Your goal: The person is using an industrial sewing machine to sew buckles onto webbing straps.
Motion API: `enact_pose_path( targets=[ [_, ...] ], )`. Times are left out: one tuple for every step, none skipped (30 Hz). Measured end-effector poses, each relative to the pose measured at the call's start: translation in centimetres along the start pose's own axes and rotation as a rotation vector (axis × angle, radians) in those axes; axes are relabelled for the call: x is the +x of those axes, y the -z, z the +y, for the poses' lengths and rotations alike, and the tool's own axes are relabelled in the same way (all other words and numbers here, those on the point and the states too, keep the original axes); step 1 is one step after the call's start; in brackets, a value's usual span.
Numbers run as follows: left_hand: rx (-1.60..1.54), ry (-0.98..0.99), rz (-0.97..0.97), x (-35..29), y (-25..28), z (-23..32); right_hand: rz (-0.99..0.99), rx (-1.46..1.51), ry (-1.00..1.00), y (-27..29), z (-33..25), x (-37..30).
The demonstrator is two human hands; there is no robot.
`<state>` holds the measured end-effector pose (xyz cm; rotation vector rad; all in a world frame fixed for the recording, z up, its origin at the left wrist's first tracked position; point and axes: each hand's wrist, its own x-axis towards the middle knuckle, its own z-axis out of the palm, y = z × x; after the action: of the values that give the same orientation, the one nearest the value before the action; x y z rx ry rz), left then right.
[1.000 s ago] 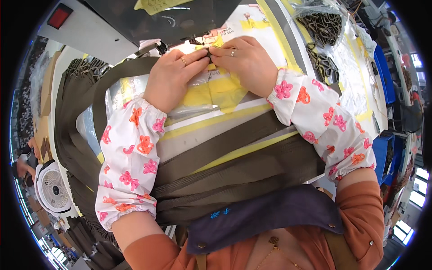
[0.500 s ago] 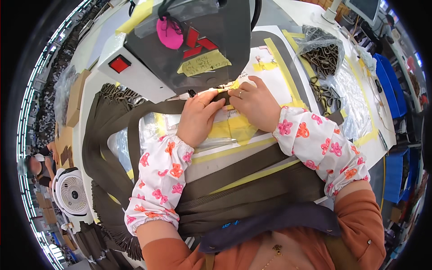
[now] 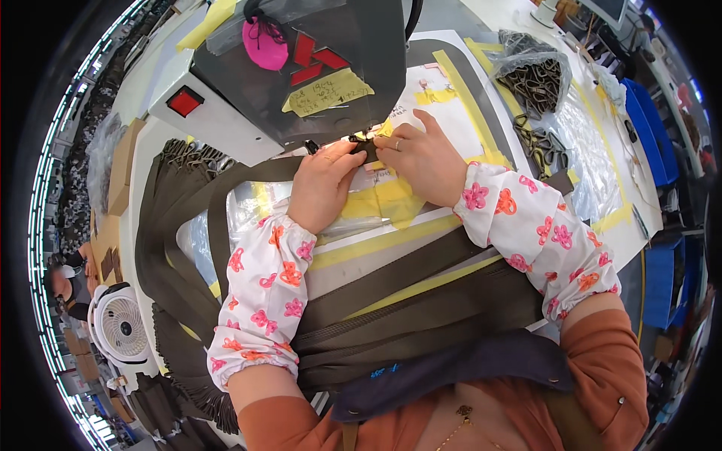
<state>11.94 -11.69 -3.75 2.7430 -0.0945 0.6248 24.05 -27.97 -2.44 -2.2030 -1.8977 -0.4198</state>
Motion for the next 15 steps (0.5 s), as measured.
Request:
enact_pose_path(
  targets=[
    [-0.001, 0.004, -0.004, 0.0, 0.0, 0.0, 0.003, 0.003, -0.008, 0.0, 0.1, 0.0],
    [-0.004, 0.002, -0.004, 0.2, -0.1, -0.1, 0.005, 0.007, -0.015, -0.1, 0.2, -0.1],
    [-0.011, -0.010, 0.003, 0.1, -0.1, -0.2, 0.003, 0.012, -0.014, 0.0, 0.1, 0.0],
    [-0.018, -0.022, 0.010, 0.1, -0.1, -0.3, -0.034, 0.007, -0.015, 0.3, 0.1, 0.2],
    [-0.019, -0.018, 0.007, 0.0, -0.2, -0.5, -0.070, 0.002, -0.015, 0.4, 0.1, 0.3],
    [-0.019, -0.001, 0.005, 0.1, -0.3, -0.8, -0.069, 0.000, -0.016, 0.3, 0.3, 0.3],
    [-0.020, 0.015, 0.004, 0.2, -0.5, -0.9, -0.042, 0.001, 0.002, -0.1, 0.7, 0.3],
    [-0.016, -0.011, 0.036, 0.3, -0.6, -1.1, -0.016, 0.001, 0.019, -0.4, 0.9, 0.3],
    [-0.016, -0.013, 0.036, 0.4, -0.7, -1.3, -0.015, -0.001, 0.018, -0.5, 1.1, 0.5],
    [-0.065, 0.030, 0.021, 0.5, -0.7, -1.4, -0.043, -0.010, 0.013, -0.6, 1.2, 0.6],
    [-0.114, 0.073, 0.006, 0.6, -0.7, -1.6, -0.072, -0.020, 0.008, -0.7, 1.3, 0.8],
    [-0.113, 0.067, 0.007, 0.7, -0.6, -1.5, -0.068, -0.023, 0.005, -0.6, 1.4, 0.9],
    [-0.113, 0.111, -0.005, 0.8, -0.5, -1.5, -0.094, 0.008, -0.024, -0.4, 1.4, 1.1],
    [-0.112, 0.154, -0.017, 0.9, -0.3, -1.4, -0.119, 0.040, -0.052, -0.3, 1.4, 1.2],
    [-0.113, 0.153, -0.019, 1.0, -0.4, -1.5, -0.120, 0.041, -0.055, -0.2, 1.5, 1.4]
  ],
)
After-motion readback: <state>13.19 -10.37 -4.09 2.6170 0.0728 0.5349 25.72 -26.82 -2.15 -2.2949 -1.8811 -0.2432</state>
